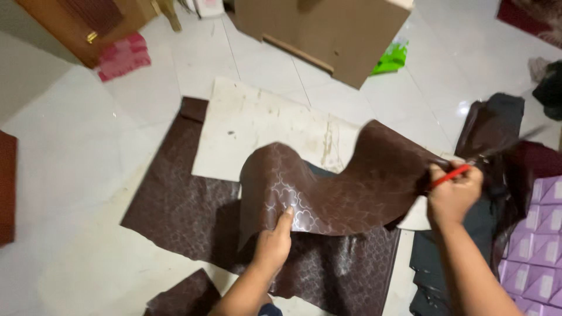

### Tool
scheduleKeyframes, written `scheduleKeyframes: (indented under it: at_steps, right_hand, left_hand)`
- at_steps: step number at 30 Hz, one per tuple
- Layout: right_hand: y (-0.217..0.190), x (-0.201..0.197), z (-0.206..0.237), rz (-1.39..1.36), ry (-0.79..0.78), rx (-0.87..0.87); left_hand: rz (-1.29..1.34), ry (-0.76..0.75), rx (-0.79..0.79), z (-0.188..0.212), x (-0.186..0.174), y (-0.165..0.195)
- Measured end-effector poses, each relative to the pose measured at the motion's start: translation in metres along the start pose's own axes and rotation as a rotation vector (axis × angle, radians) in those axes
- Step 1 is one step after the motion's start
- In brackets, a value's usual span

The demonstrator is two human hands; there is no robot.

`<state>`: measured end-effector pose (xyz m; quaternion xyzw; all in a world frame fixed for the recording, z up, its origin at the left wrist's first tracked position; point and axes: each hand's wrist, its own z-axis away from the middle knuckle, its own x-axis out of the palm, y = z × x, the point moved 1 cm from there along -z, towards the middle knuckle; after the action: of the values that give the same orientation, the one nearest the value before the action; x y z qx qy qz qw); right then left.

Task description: The person cuts a brown patterned material using red-handled scissors. They trim the edges and separate pieces, placing the cut sections on the floor.

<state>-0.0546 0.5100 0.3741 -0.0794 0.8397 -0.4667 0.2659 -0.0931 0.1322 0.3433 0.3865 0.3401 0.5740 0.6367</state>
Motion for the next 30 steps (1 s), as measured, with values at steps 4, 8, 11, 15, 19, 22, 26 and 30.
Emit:
scheduleKeyframes:
  at_steps: [4,8,11,15,19,22,26,30]
  right_hand:
    - [-0.010,-0.033,-0.027,-0.118,0.099,0.023]
    - [-0.020,-0.046,-0.081,-0.235,0.196,0.044]
    - [-0.030,-0.047,-0.120,-0.285,0.203,0.014]
    - [-0.029,-0.025,-0.177,-0.309,0.259,0.054]
    - [-0.013,0.024,-0.251,-0.403,0.268,0.095]
    - [-0.006,0.063,-0.317,-0.384,0.272,0.170]
    - [0.015,0.081,-0.395,-0.377,0.208,0.329]
    - [0.035,0.078,-0.446,-0.290,0.144,0.226]
  left_hand:
    - [0.034,-0.030,-0.132,0.008,-0.012,0.055]
    - [0.011,-0.107,-0.131,0.003,-0.005,0.119]
    - [0.365,-0.267,-0.013,-0.018,0.013,0.173]
    - [0.557,-0.399,-0.033,-0.066,0.039,0.218]
    - [0.624,-0.391,-0.060,-0.137,0.092,0.238]
    - [0.657,-0.403,-0.106,-0.194,0.150,0.255]
    - [0.648,-0.291,-0.220,-0.250,0.213,0.277]
    - [0.048,-0.376,0.160,-0.272,0.237,0.298]
